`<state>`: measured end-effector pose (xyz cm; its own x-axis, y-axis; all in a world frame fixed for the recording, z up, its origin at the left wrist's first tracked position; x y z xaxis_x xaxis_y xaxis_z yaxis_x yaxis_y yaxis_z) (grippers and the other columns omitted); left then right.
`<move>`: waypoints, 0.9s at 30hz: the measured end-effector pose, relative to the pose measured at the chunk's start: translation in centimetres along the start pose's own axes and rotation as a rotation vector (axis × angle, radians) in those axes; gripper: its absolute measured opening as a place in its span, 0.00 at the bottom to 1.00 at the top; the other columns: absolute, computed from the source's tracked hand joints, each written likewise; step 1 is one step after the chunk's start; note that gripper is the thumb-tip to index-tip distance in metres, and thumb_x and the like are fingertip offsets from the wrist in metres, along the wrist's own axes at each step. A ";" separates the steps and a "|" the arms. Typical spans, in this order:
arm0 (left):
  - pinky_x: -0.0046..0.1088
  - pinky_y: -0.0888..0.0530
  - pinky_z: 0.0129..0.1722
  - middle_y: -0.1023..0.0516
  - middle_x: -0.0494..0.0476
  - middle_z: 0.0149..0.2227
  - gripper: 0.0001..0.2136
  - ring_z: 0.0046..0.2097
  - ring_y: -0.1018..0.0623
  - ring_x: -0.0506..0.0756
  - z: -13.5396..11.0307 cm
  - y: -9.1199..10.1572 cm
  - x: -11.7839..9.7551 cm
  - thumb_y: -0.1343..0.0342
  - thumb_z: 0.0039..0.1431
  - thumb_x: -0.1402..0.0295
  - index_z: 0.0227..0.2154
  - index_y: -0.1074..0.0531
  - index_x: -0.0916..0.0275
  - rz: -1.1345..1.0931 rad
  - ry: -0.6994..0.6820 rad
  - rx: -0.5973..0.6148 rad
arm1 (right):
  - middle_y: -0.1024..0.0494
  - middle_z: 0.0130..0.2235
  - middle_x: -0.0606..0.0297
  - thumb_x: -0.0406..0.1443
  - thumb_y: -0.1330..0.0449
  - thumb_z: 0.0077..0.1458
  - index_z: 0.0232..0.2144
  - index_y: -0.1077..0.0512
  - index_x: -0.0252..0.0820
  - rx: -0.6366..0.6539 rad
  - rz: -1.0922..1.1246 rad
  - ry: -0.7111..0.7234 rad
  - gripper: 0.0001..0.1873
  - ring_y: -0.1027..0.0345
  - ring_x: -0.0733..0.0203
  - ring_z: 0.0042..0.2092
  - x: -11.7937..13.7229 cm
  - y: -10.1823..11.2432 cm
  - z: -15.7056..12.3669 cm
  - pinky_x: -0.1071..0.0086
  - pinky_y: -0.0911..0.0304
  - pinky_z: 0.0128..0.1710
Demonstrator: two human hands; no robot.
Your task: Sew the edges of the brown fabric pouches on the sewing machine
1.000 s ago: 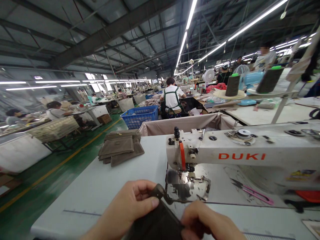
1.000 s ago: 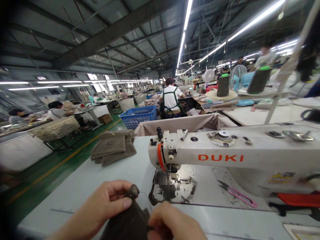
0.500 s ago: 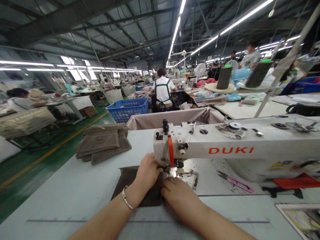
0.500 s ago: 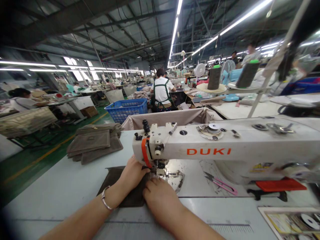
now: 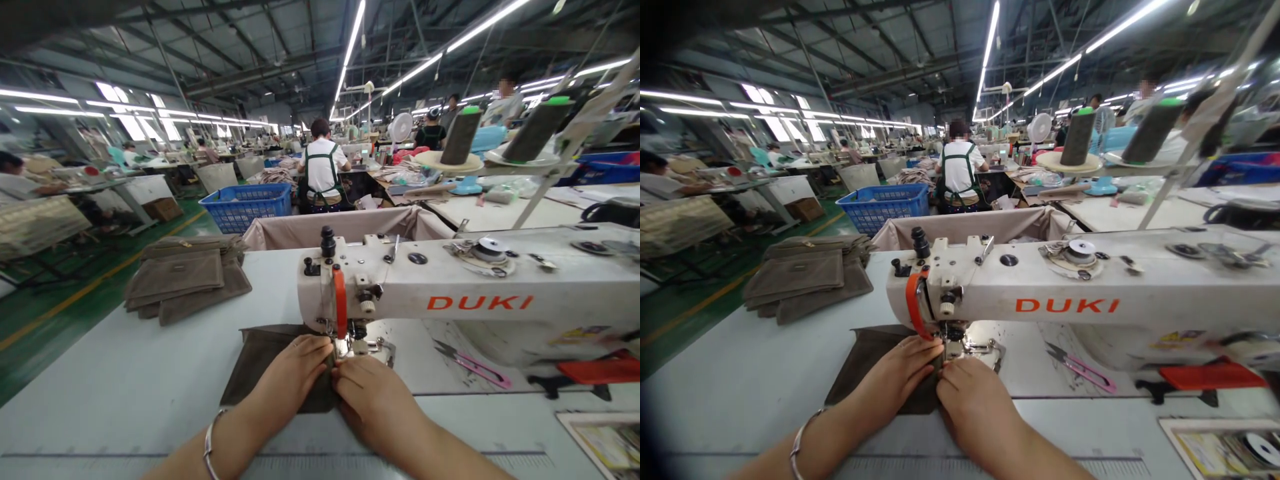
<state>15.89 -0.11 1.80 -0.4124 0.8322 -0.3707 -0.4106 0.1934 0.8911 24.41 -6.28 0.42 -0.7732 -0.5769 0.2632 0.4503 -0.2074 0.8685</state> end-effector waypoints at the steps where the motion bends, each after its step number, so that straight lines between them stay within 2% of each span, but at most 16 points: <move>1: 0.38 0.33 0.61 0.28 0.57 0.56 0.18 0.58 0.30 0.56 0.0 0.0 0.2 0.49 0.65 0.77 0.56 0.33 0.59 -0.001 -0.012 0.014 | 0.23 0.38 0.60 0.25 0.44 0.57 0.38 0.27 0.38 -0.011 0.011 0.000 0.09 0.31 0.58 0.46 0.0 0.0 0.0 0.63 0.35 0.51; 6: 0.38 0.34 0.62 0.28 0.57 0.56 0.17 0.58 0.31 0.56 0.2 -0.2 0.6 0.47 0.66 0.75 0.56 0.32 0.60 -0.021 -0.017 0.064 | 0.23 0.38 0.59 0.24 0.45 0.55 0.38 0.28 0.38 -0.069 0.041 -0.003 0.11 0.31 0.57 0.45 0.2 0.5 -0.2 0.63 0.35 0.50; 13: 0.42 0.33 0.61 0.26 0.57 0.54 0.15 0.56 0.29 0.58 0.0 -0.2 0.4 0.49 0.65 0.77 0.52 0.30 0.60 -0.070 0.080 0.002 | 0.24 0.37 0.58 0.25 0.46 0.55 0.39 0.28 0.38 -0.067 0.075 -0.017 0.11 0.30 0.57 0.44 0.4 1.3 -0.2 0.63 0.35 0.48; 20: 0.40 0.31 0.59 0.25 0.57 0.52 0.14 0.55 0.27 0.58 0.3 0.2 0.3 0.50 0.65 0.76 0.51 0.29 0.59 -0.099 0.040 0.007 | 0.23 0.37 0.59 0.26 0.47 0.57 0.38 0.27 0.39 -0.063 0.122 -0.059 0.10 0.30 0.56 0.44 -0.1 1.3 -0.2 0.62 0.35 0.47; 24: 0.40 0.31 0.59 0.25 0.57 0.52 0.14 0.54 0.27 0.58 0.3 0.2 0.3 0.50 0.65 0.75 0.51 0.29 0.58 -0.114 0.019 0.012 | 0.23 0.37 0.59 0.27 0.47 0.56 0.36 0.27 0.38 -0.067 0.130 -0.034 0.09 0.30 0.56 0.43 0.5 0.9 -0.1 0.62 0.35 0.46; 27: 0.40 0.31 0.59 0.25 0.57 0.52 0.14 0.55 0.28 0.57 0.3 0.3 0.4 0.51 0.66 0.75 0.52 0.29 0.58 -0.122 0.021 0.030 | 0.23 0.39 0.59 0.26 0.47 0.57 0.39 0.27 0.39 -0.043 0.152 -0.071 0.12 0.30 0.57 0.45 0.6 1.2 0.0 0.63 0.36 0.48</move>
<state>15.85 0.45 2.03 -0.3780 0.7905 -0.4818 -0.4343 0.3082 0.8464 24.51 -6.84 1.61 -0.7240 -0.5471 0.4201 0.5815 -0.1566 0.7983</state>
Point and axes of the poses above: each hand's wrist, its own z-axis towards the middle knuckle, its own y-axis out of the back of the hand, x = y × z, the point moved 8 cm from there along z, towards the middle knuckle
